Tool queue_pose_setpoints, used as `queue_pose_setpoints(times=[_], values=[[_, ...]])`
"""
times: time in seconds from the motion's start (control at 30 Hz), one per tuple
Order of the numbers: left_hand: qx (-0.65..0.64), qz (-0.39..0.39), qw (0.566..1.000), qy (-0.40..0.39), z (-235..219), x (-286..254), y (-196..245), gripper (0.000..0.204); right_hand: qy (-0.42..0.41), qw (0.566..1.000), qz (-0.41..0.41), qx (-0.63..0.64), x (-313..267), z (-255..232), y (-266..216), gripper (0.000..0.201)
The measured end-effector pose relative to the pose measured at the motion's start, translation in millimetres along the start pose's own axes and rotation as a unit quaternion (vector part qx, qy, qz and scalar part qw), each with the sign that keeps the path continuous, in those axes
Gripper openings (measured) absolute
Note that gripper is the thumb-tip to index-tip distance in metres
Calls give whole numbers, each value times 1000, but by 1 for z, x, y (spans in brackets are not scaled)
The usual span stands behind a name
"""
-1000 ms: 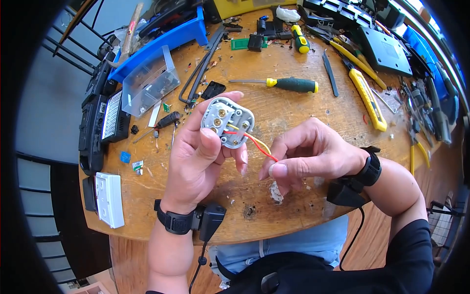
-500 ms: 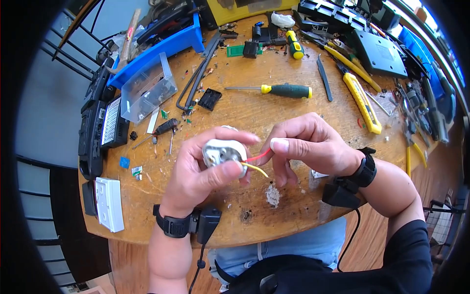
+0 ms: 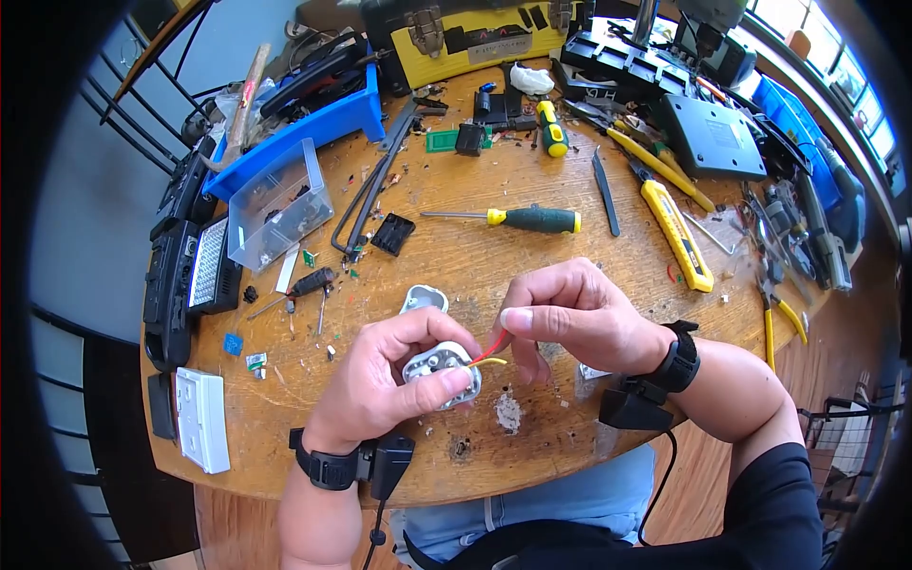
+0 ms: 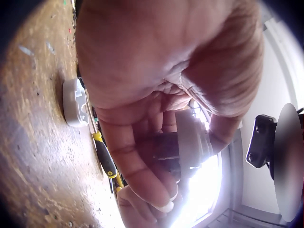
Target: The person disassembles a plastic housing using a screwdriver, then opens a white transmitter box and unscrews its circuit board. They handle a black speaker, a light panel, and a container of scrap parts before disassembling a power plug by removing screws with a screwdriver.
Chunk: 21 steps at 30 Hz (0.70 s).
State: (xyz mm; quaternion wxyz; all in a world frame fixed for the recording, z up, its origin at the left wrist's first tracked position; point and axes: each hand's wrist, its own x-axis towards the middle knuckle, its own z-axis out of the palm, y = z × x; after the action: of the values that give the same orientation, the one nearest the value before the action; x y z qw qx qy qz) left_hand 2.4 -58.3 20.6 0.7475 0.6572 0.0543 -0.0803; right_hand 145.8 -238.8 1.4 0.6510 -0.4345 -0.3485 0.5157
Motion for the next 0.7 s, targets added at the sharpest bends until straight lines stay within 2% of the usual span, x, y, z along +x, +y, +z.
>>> queue_pose_setpoints(times=[0.33, 0.43, 0.6, 0.7], values=[[-15, 25, 999, -39, 0, 1, -5, 20, -14, 1000, 10, 10, -1, -1, 2, 21], [-33, 25, 999, -19, 0, 1, -6, 16, -20, 1000, 13, 0, -1, 1, -1, 20], [-57, 92, 994, 15, 0, 6, -7, 14, -53, 998, 36, -18, -3, 3, -4, 19], [-61, 103, 993, 22, 2, 7, -6, 13, -47, 998, 45, -9, -3, 4, -5, 18]])
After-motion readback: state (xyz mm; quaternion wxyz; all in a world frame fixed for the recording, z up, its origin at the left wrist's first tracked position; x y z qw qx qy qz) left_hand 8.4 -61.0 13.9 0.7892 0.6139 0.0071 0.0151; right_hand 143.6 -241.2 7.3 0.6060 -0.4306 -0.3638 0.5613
